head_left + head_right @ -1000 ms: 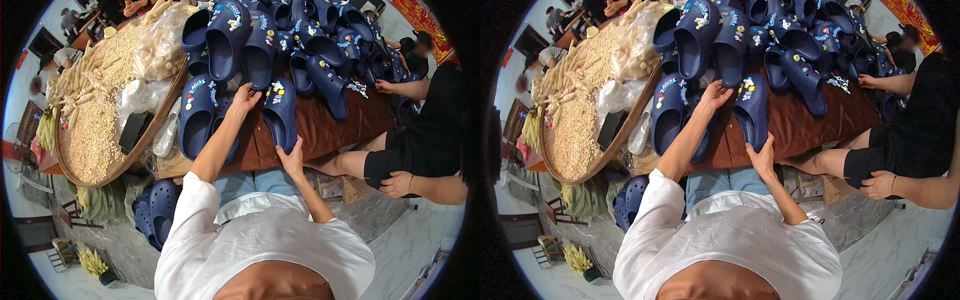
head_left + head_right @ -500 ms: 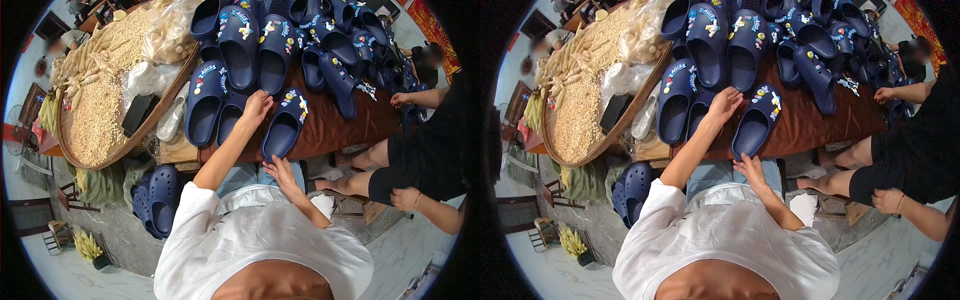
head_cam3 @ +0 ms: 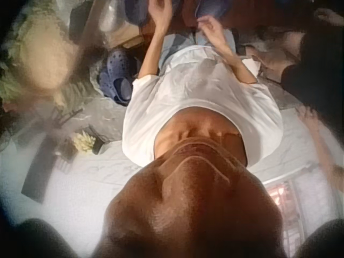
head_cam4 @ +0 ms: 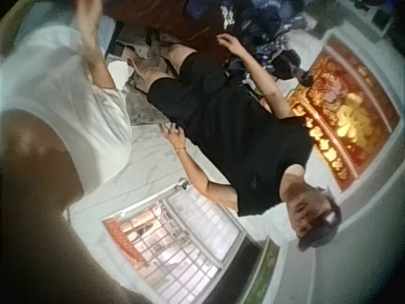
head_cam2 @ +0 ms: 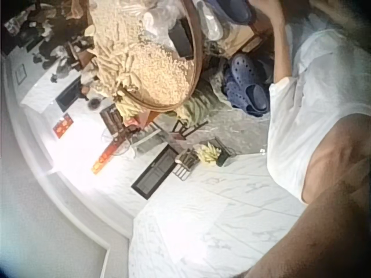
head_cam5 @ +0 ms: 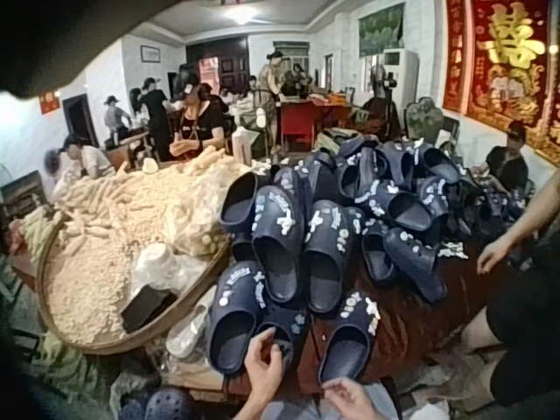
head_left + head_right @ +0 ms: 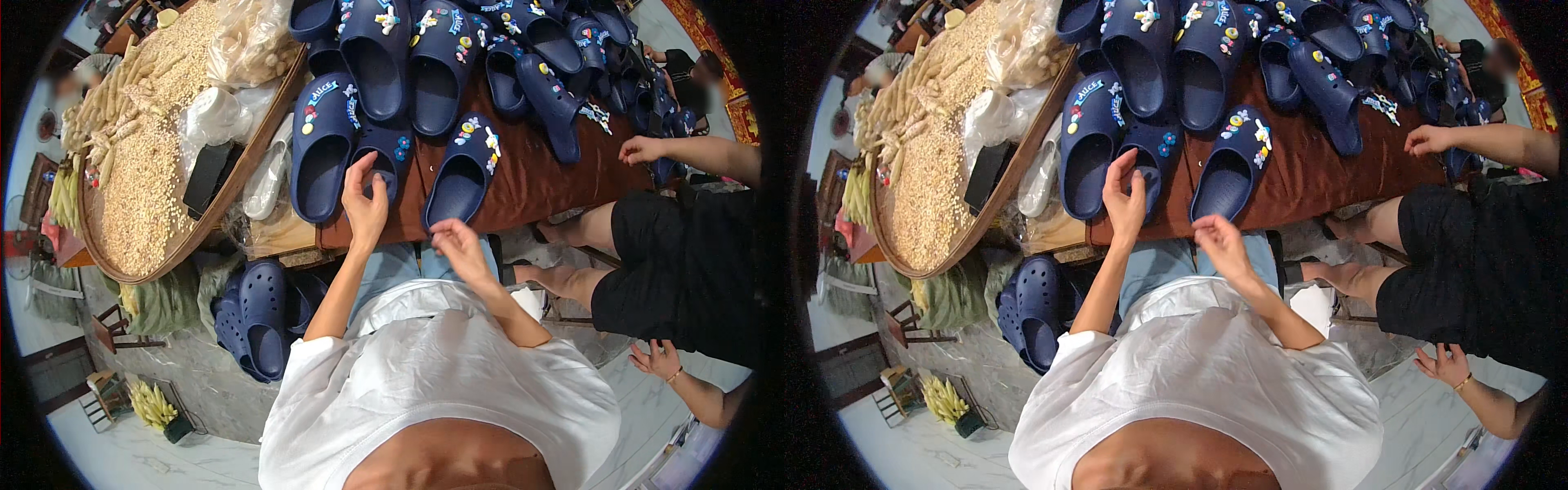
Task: Attaching decorative charms to the holes of foam clogs.
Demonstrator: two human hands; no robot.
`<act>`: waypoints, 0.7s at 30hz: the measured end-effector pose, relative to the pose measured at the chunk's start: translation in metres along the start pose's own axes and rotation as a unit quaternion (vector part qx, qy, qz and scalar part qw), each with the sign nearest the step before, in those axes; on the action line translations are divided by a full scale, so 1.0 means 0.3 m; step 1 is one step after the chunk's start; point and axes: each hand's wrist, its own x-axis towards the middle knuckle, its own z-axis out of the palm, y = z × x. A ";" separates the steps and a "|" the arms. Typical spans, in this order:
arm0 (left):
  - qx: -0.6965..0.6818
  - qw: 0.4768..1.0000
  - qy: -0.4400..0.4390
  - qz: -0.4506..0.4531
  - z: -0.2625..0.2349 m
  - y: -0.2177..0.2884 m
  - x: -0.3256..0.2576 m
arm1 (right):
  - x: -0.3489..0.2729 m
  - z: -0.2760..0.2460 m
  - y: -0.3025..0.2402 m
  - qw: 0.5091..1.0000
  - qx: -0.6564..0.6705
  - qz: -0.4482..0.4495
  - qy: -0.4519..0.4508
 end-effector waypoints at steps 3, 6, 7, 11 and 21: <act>0.067 0.997 -0.017 0.030 0.004 -0.006 -0.018 | 0.071 -0.038 -0.062 0.992 -0.059 -0.100 0.052; 0.091 0.994 -0.020 0.060 0.014 0.014 -0.016 | 0.129 -0.047 -0.136 0.984 -0.061 -0.138 0.095; 0.113 0.990 -0.016 0.086 0.018 0.023 -0.012 | 0.148 -0.047 -0.152 0.980 -0.065 -0.154 0.112; 0.152 0.980 -0.004 0.125 0.046 0.053 0.026 | 0.256 -0.066 -0.206 0.954 -0.116 -0.216 0.171; 0.238 0.955 -0.042 0.170 0.101 -0.010 0.179 | 0.425 -0.134 -0.220 0.851 -0.381 -0.274 0.235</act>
